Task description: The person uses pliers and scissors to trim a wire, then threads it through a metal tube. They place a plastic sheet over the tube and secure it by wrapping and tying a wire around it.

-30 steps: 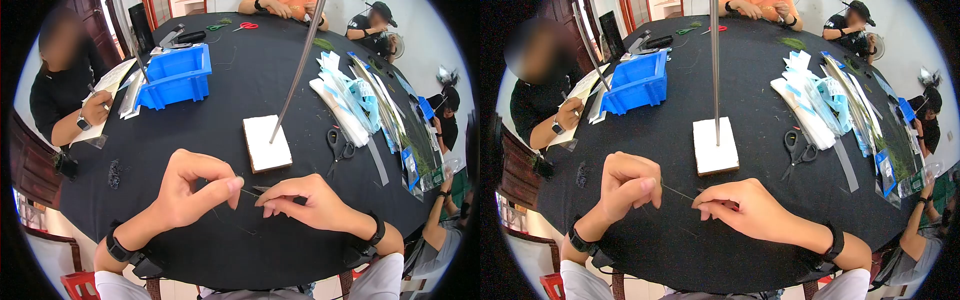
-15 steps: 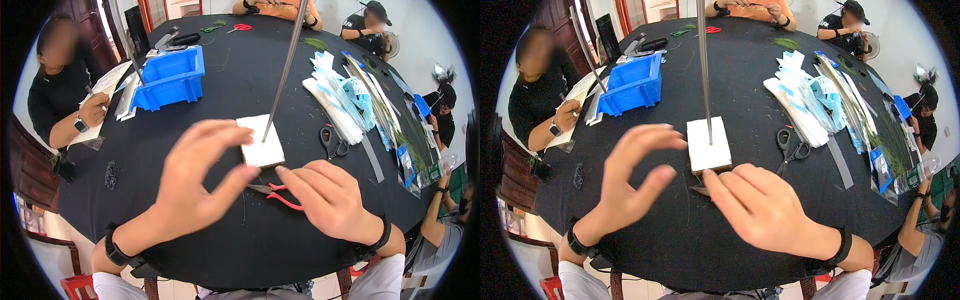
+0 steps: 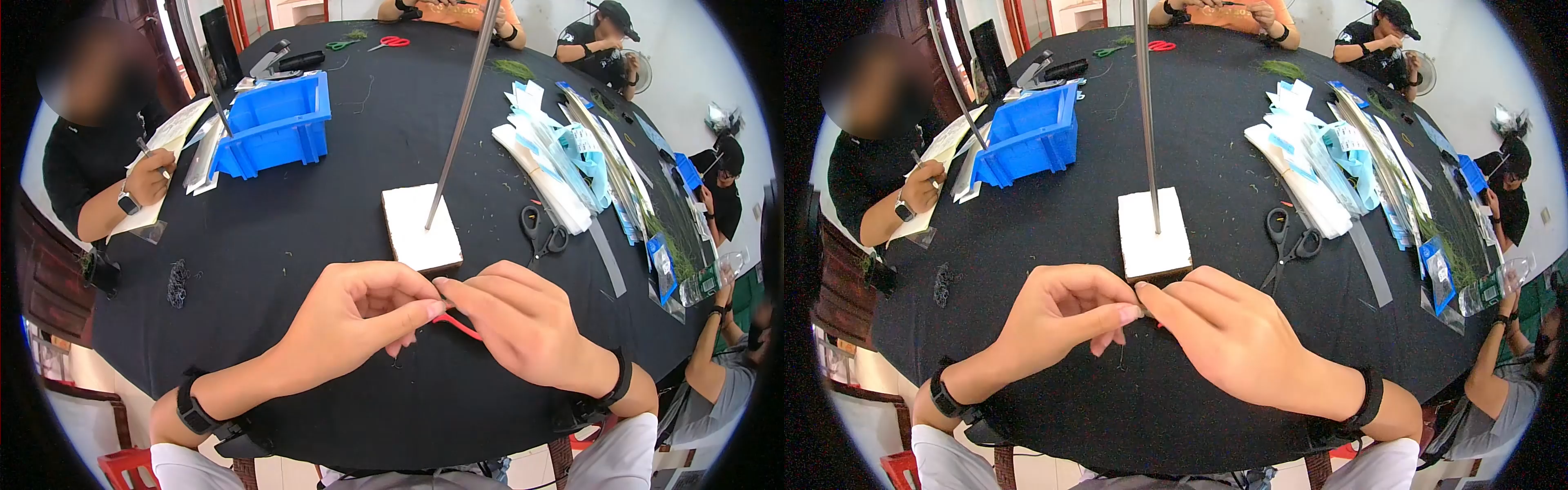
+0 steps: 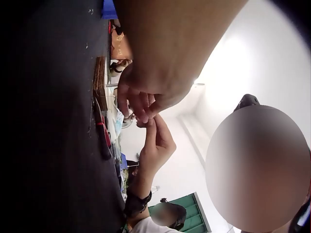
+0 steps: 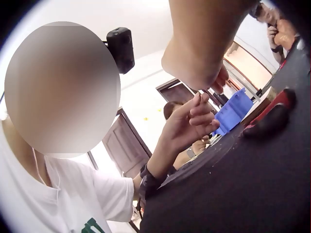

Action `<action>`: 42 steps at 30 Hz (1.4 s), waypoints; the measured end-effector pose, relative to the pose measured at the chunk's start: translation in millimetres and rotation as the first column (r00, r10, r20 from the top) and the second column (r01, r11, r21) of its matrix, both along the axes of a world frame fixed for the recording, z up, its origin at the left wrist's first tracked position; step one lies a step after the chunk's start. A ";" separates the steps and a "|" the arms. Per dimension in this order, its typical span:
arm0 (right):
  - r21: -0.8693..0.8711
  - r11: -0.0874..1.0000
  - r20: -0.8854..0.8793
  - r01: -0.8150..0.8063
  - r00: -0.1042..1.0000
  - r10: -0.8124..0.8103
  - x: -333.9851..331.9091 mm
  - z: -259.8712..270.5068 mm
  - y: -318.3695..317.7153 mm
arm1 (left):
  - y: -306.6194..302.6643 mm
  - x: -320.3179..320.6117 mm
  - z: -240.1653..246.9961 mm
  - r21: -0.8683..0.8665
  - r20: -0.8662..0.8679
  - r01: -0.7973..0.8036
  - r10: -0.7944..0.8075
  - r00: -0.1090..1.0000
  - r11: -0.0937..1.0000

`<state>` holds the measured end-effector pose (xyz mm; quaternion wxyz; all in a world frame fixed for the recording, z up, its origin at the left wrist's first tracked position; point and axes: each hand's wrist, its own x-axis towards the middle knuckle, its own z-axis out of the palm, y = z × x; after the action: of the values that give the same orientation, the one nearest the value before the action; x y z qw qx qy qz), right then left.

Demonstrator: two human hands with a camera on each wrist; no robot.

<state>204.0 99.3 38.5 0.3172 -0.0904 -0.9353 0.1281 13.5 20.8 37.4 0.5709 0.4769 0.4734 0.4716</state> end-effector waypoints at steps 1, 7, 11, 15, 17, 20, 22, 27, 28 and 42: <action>-0.120 0.993 0.013 -0.005 1.000 0.007 0.0 0.5 -0.2 | 0.2 -0.4 -0.3 0.006 -0.019 -0.009 0.009 1.000 1.000; -0.942 0.329 -0.053 -0.067 0.997 0.052 0.6 -2.0 3.5 | 0.2 -1.9 -3.1 0.031 -0.087 -0.024 0.027 0.996 0.999; -0.964 0.256 -0.058 -0.075 0.995 0.075 0.0 -7.4 8.1 | -0.8 -2.3 -8.4 0.076 -0.158 -0.030 0.042 0.987 0.997; -0.959 0.273 -0.072 -0.083 0.996 0.049 1.4 -9.0 9.9 | -0.2 -2.8 -11.1 0.085 -0.190 -0.008 0.024 0.981 0.996; -0.932 0.344 -0.130 -0.115 0.991 -0.021 0.2 -12.8 9.5 | 1.0 -3.4 -6.3 -0.019 -0.153 0.056 -0.058 0.987 0.998; -0.785 0.619 -0.100 -0.006 0.988 -0.117 -0.8 -19.1 13.9 | 2.2 -8.2 -10.5 -0.088 0.045 0.126 -0.122 0.991 0.988; -0.566 0.821 -0.037 0.070 0.993 -0.111 0.1 -20.7 15.4 | 1.5 -10.2 -11.9 -0.089 0.270 0.101 -0.074 0.960 0.991; -0.138 0.989 -0.018 0.045 0.999 -0.048 -4.9 -23.1 10.7 | 6.1 -6.8 -13.6 -0.041 0.302 -0.168 0.173 0.938 0.985; -0.071 0.997 -0.019 0.031 0.999 -0.033 -5.8 -23.0 9.3 | 6.1 -5.7 -14.3 -0.029 0.260 -0.161 0.163 0.952 0.986; 0.117 0.993 -0.005 -0.025 1.000 0.026 -5.0 -22.3 4.5 | -0.9 -2.0 -19.7 0.071 -0.342 0.012 0.013 0.939 0.997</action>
<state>199.0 103.8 16.2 0.3235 -0.0592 -0.9412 0.0775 11.5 19.8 17.8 0.4622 0.5717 0.5485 0.3983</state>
